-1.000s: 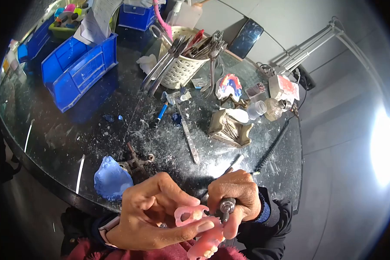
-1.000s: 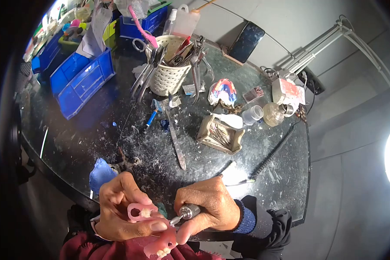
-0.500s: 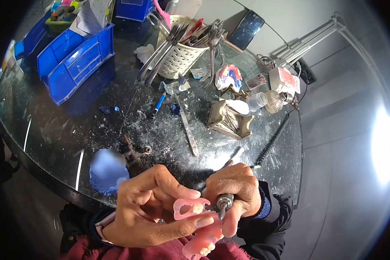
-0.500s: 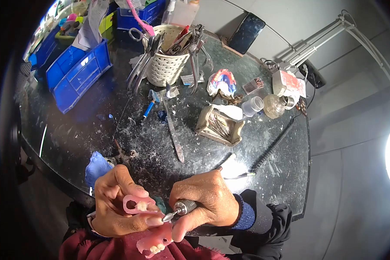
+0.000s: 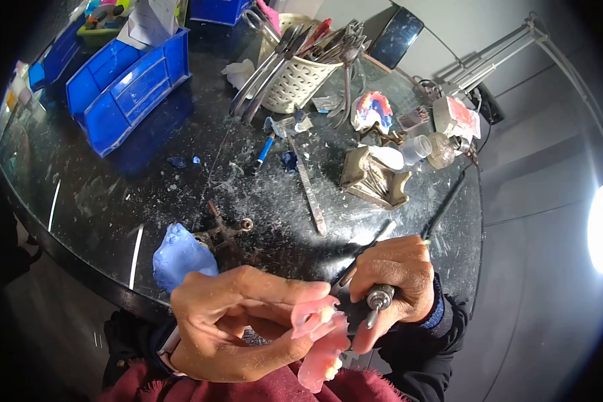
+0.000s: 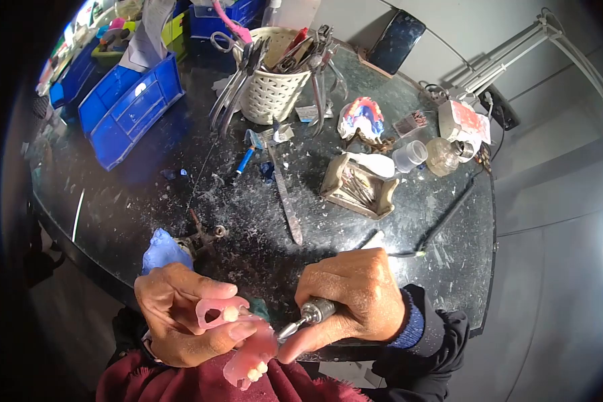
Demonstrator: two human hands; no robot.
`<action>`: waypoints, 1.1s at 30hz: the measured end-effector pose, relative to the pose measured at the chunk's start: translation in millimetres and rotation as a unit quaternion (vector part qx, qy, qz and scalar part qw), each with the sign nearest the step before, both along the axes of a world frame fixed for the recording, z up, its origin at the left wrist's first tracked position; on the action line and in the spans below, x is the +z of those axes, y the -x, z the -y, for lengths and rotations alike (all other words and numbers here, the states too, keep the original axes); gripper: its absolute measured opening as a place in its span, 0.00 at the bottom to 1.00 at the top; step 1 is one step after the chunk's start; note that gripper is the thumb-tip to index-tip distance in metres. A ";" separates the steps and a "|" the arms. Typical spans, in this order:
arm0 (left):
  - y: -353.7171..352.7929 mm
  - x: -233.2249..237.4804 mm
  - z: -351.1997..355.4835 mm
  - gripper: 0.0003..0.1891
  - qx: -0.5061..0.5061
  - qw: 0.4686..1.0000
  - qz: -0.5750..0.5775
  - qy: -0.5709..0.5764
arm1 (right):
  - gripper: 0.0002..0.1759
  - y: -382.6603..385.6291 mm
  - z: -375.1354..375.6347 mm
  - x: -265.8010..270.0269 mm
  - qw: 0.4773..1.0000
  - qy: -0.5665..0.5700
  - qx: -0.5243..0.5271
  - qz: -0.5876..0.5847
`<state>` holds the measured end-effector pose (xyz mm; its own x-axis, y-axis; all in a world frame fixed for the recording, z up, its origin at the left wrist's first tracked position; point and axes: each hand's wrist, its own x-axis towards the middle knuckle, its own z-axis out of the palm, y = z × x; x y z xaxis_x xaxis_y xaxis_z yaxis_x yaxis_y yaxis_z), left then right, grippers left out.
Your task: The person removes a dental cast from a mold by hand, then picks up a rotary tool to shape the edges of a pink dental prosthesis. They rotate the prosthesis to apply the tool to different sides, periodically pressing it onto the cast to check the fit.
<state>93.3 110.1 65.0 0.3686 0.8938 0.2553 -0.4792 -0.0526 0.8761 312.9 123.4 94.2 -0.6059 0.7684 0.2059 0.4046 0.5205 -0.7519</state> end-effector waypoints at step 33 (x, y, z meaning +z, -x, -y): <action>-0.5 -4.7 -1.0 0.18 0.044 0.997 -0.047 -0.038 | 0.31 0.6 5.5 -1.7 0.973 -0.157 -0.081 0.147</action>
<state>93.8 111.2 60.3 0.3146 0.9032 0.2921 -0.3864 -0.1593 0.9085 312.2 117.9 92.5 -0.5508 0.7855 0.2820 0.6737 0.6179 -0.4053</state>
